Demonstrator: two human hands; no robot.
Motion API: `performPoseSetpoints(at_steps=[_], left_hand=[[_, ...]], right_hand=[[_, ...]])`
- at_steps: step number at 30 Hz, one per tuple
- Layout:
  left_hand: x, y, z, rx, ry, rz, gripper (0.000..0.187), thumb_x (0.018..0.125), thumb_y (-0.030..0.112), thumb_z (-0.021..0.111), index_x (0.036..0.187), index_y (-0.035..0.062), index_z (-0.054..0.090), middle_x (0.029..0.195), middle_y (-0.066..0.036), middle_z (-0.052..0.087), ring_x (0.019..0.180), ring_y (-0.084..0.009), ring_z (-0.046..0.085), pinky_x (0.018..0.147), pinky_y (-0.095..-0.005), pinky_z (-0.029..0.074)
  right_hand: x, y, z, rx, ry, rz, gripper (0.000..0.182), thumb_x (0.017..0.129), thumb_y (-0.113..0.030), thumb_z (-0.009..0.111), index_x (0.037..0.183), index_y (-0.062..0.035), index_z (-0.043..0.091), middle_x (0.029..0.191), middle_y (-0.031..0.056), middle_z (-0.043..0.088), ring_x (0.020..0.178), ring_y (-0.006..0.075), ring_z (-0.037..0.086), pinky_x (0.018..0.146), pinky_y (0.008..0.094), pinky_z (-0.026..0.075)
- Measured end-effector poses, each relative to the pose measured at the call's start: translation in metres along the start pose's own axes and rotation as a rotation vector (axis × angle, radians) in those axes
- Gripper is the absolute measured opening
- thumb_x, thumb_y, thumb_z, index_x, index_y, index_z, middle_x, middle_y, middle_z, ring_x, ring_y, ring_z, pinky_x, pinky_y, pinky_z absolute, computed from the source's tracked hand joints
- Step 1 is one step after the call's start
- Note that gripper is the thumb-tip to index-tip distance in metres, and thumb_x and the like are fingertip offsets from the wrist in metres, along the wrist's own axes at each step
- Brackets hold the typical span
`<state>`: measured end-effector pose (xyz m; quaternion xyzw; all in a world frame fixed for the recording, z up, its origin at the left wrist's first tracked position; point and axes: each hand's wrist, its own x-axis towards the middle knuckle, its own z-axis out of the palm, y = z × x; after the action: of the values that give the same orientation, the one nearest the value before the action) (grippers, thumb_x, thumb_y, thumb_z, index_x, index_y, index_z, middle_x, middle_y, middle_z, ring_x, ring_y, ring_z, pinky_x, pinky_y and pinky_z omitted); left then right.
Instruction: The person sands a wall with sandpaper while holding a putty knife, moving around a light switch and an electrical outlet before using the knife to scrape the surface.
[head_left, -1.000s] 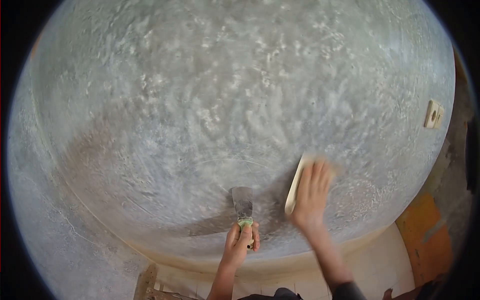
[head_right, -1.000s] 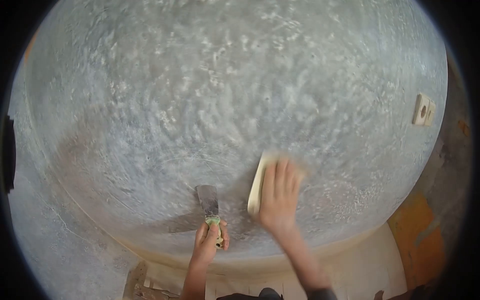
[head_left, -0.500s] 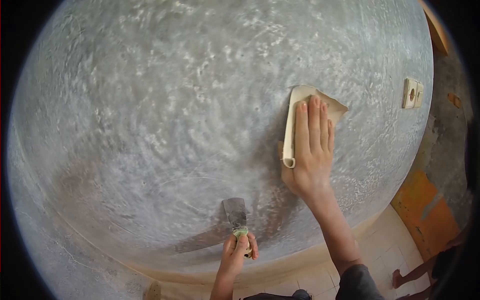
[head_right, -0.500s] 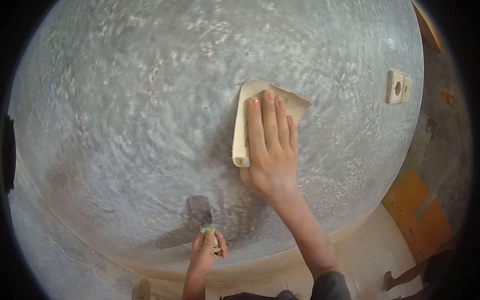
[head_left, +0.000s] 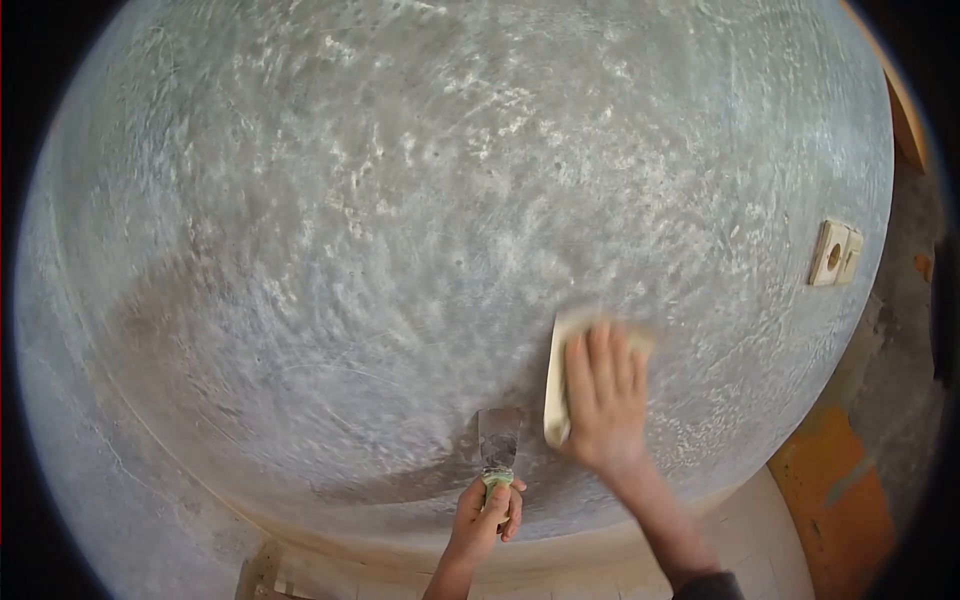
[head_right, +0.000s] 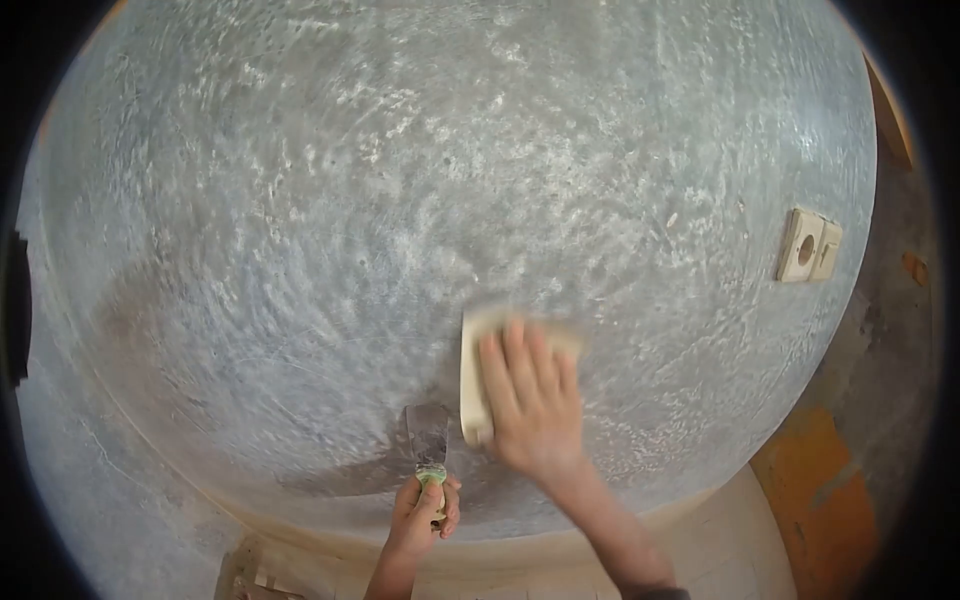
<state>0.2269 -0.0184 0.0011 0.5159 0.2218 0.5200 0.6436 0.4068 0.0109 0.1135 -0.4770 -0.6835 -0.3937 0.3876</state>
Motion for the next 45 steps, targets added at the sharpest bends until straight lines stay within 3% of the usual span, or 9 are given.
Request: performPoseSetpoints(at_steps=[4, 9, 11, 16, 22, 28, 34, 40, 45], left_hand=[[-0.001, -0.019, 0.013, -0.008, 0.04, 0.009, 0.036, 0.099, 0.033, 0.044, 0.103, -0.0022, 0.049, 0.066, -0.004, 0.05, 0.046, -0.0097, 0.044, 0.04, -0.0238, 0.035], [0.001, -0.034, 0.037, -0.035, 0.062, 0.01, 0.035, 0.1, 0.031, 0.043, 0.104, -0.0026, 0.049, 0.066, -0.003, 0.05, 0.048, -0.0073, 0.044, 0.041, -0.0223, 0.034], [0.004, -0.036, 0.05, -0.064, 0.096, 0.041, 0.036, 0.1, 0.032, 0.043, 0.104, -0.0036, 0.048, 0.066, -0.002, 0.05, 0.047, -0.0074, 0.043, 0.041, -0.0223, 0.033], [0.004, -0.05, 0.065, -0.061, 0.129, 0.052, 0.037, 0.1, 0.033, 0.043, 0.104, -0.0038, 0.048, 0.066, -0.003, 0.05, 0.047, -0.0072, 0.042, 0.04, -0.0218, 0.034], [0.004, -0.049, 0.083, -0.021, 0.165, 0.05, 0.038, 0.1, 0.034, 0.043, 0.104, -0.0037, 0.048, 0.066, -0.003, 0.05, 0.046, -0.0072, 0.042, 0.039, -0.0225, 0.034], [0.002, -0.049, 0.085, 0.029, 0.181, 0.029, 0.035, 0.099, 0.037, 0.044, 0.101, 0.003, 0.05, 0.064, -0.002, 0.047, 0.044, -0.0085, 0.042, 0.039, -0.0234, 0.033], [0.005, -0.043, 0.083, 0.016, 0.111, 0.03, 0.037, 0.099, 0.033, 0.043, 0.103, -0.0031, 0.048, 0.066, -0.003, 0.049, 0.046, -0.0074, 0.042, 0.04, -0.0221, 0.033], [0.01, -0.045, 0.079, 0.032, 0.068, -0.003, 0.039, 0.098, 0.038, 0.046, 0.103, -0.0012, 0.048, 0.066, -0.002, 0.048, 0.045, -0.0089, 0.043, 0.039, -0.0237, 0.034], [0.012, -0.043, 0.078, 0.03, 0.021, -0.029, 0.04, 0.097, 0.038, 0.047, 0.102, -0.0012, 0.048, 0.066, -0.003, 0.049, 0.046, -0.0093, 0.044, 0.04, -0.0239, 0.034]], right_hand=[[-0.112, 0.018, 0.038, 0.008, -0.045, 0.003, 0.047, 0.086, -0.023, 0.046, 0.127, -0.0024, 0.054, 0.132, 0.0213, 0.05, 0.122, 0.0366, 0.048, 0.1, 0.0498, 0.034], [0.014, 0.051, -0.025, -0.014, 0.075, -0.002, 0.057, 0.082, -0.029, 0.051, 0.132, -0.0007, 0.049, 0.139, 0.021, 0.043, 0.125, 0.0368, 0.044, 0.101, 0.0502, 0.032], [0.003, 0.055, -0.023, 0.059, -0.04, 0.003, 0.057, 0.091, -0.027, 0.039, 0.135, 0.0089, 0.038, 0.14, 0.0319, 0.035, 0.129, 0.0494, 0.034, 0.106, 0.0589, 0.022], [-0.156, 0.056, 0.03, 0.019, -0.066, 0.046, 0.06, 0.081, -0.029, 0.05, 0.131, 0.0037, 0.047, 0.137, 0.0272, 0.041, 0.125, 0.0419, 0.042, 0.101, 0.055, 0.031], [0.022, 0.089, -0.049, 0.062, -0.006, 0.047, 0.059, 0.088, -0.019, 0.045, 0.138, 0.0096, 0.033, 0.143, 0.0307, 0.032, 0.134, 0.0471, 0.028, 0.108, 0.0557, 0.019], [-0.138, 0.054, 0.003, 0.162, -0.155, 0.102, 0.055, 0.083, -0.028, 0.05, 0.13, -0.0002, 0.052, 0.133, 0.0229, 0.048, 0.123, 0.0392, 0.046, 0.103, 0.0513, 0.029], [0.019, 0.085, -0.047, 0.089, -0.017, 0.112, 0.061, 0.088, -0.021, 0.047, 0.14, 0.0067, 0.03, 0.146, 0.0277, 0.027, 0.137, 0.0443, 0.022, 0.11, 0.0555, 0.017], [-0.146, 0.046, 0.024, 0.139, -0.115, 0.275, 0.063, 0.087, -0.032, 0.045, 0.136, 0.0076, 0.038, 0.141, 0.03, 0.035, 0.132, 0.0478, 0.031, 0.108, 0.0582, 0.018], [0.007, 0.095, -0.046, 0.09, 0.075, 0.187, 0.066, 0.084, -0.019, 0.052, 0.141, 0.0066, 0.029, 0.146, 0.0296, 0.026, 0.137, 0.0435, 0.023, 0.109, 0.0552, 0.017]])
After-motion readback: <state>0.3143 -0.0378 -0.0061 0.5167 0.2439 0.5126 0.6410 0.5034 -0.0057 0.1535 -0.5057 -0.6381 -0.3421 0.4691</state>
